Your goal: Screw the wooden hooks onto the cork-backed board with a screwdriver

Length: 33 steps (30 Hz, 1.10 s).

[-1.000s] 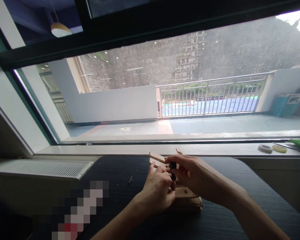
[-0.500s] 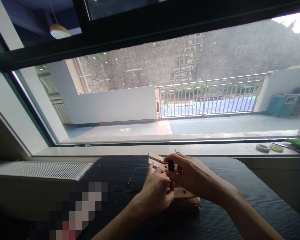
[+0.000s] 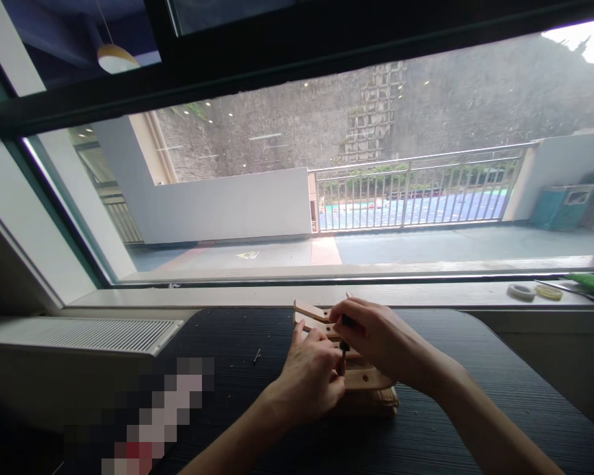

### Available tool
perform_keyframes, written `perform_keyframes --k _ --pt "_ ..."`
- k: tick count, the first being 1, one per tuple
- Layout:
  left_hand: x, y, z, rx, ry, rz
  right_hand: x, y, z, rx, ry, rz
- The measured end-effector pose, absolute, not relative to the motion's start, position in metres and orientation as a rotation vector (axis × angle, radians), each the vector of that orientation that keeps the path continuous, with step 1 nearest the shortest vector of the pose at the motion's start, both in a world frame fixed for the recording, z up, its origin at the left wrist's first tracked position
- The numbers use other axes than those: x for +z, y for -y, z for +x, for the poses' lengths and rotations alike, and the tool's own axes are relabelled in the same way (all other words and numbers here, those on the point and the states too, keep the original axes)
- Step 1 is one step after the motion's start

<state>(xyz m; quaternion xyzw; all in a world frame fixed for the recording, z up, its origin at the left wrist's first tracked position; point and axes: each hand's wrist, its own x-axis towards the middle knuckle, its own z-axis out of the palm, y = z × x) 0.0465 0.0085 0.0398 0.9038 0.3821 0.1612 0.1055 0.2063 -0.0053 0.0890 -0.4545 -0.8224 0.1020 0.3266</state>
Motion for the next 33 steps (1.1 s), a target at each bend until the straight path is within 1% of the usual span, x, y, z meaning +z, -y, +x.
perform_keyframes --k 3,5,9,13,16,23,26,33 --pt "0.038 -0.009 0.047 0.502 -1.122 2.687 0.084 0.005 0.204 0.191 2.158 -1.196" --pt "0.036 -0.010 0.047 0.532 -1.107 2.692 0.085 0.008 0.201 0.197 2.179 -1.191" --pt "0.036 -0.010 0.047 0.587 -1.079 2.662 0.093 0.019 0.200 0.358 2.194 -1.150" --pt "0.038 -0.010 0.046 0.541 -1.102 2.669 0.098 0.020 0.201 0.485 2.165 -1.143" --pt "0.039 -0.010 0.046 0.507 -1.129 2.672 0.097 0.016 0.201 0.466 2.153 -1.142" --pt "0.036 -0.010 0.048 0.556 -1.115 2.706 0.089 0.010 0.198 0.263 2.149 -1.172" --pt "0.036 -0.010 0.048 0.583 -1.094 2.687 0.091 0.013 0.200 0.276 2.193 -1.162" --pt "0.039 -0.009 0.045 0.525 -1.097 2.645 0.102 0.020 0.209 0.385 2.190 -1.110"
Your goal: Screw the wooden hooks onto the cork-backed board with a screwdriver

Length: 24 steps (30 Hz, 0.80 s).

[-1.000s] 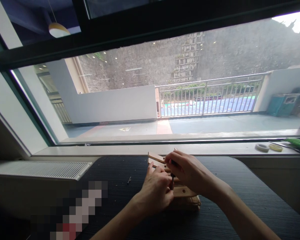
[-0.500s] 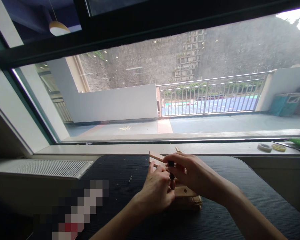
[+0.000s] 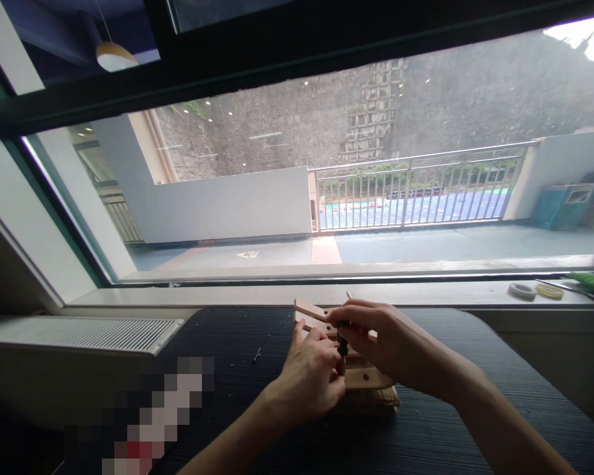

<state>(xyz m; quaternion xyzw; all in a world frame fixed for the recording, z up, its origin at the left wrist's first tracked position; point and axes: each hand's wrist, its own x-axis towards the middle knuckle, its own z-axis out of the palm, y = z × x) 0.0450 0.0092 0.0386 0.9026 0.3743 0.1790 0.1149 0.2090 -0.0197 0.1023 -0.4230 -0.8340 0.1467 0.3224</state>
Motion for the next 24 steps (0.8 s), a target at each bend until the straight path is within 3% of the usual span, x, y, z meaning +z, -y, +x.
perform_keyframes --k 12,24 --pt "0.035 -0.012 0.047 0.617 -1.079 2.611 0.092 0.011 0.200 0.317 2.144 -1.152" --pt "0.037 -0.010 0.046 0.611 -1.076 2.609 0.099 0.017 0.206 0.462 2.179 -1.068"
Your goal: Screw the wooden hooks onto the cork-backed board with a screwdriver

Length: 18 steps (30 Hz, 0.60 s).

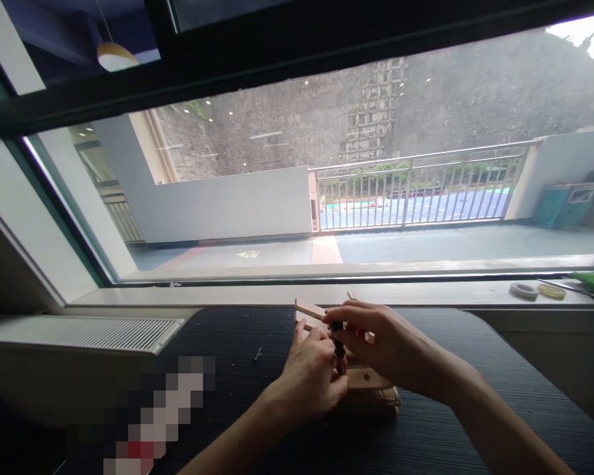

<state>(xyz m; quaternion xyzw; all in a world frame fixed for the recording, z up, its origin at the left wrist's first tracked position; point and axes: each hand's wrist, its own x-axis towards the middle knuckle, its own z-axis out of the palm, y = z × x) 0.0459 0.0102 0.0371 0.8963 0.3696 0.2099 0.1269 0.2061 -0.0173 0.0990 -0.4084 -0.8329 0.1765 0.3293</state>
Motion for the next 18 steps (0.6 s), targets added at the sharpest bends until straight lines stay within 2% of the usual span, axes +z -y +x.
perform_keyframes --k 12,18 --pt "0.0327 -0.0107 0.0463 0.589 -1.079 2.667 0.0933 0.0099 0.2049 0.319 2.109 -1.276" --pt "0.0330 -0.0115 0.0452 0.602 -1.054 2.688 0.0994 0.0163 0.2044 0.373 2.173 -1.147"
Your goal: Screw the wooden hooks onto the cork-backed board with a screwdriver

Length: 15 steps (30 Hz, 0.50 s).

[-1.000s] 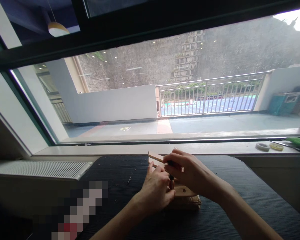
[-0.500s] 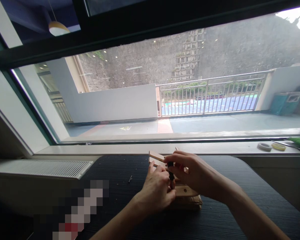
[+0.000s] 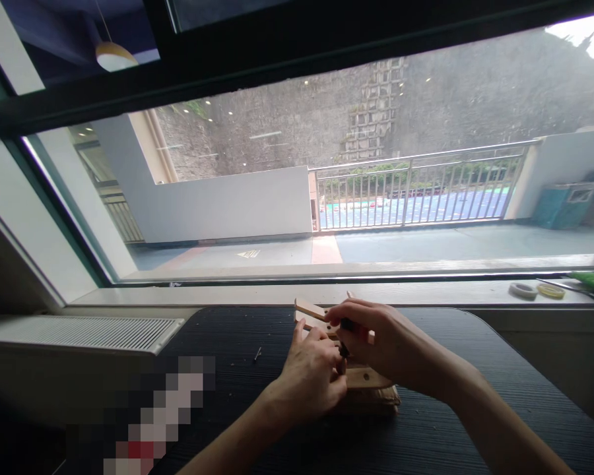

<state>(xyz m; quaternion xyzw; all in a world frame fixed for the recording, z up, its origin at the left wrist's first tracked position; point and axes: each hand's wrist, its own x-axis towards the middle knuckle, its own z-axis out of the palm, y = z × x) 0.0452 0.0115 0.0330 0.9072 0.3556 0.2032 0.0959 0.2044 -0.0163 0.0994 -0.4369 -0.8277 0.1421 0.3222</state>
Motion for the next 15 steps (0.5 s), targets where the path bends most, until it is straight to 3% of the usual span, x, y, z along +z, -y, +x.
perform_keyframes --k 15 --pt "0.034 -0.010 0.047 0.609 -1.061 2.685 0.090 0.009 0.203 0.280 2.161 -1.126"
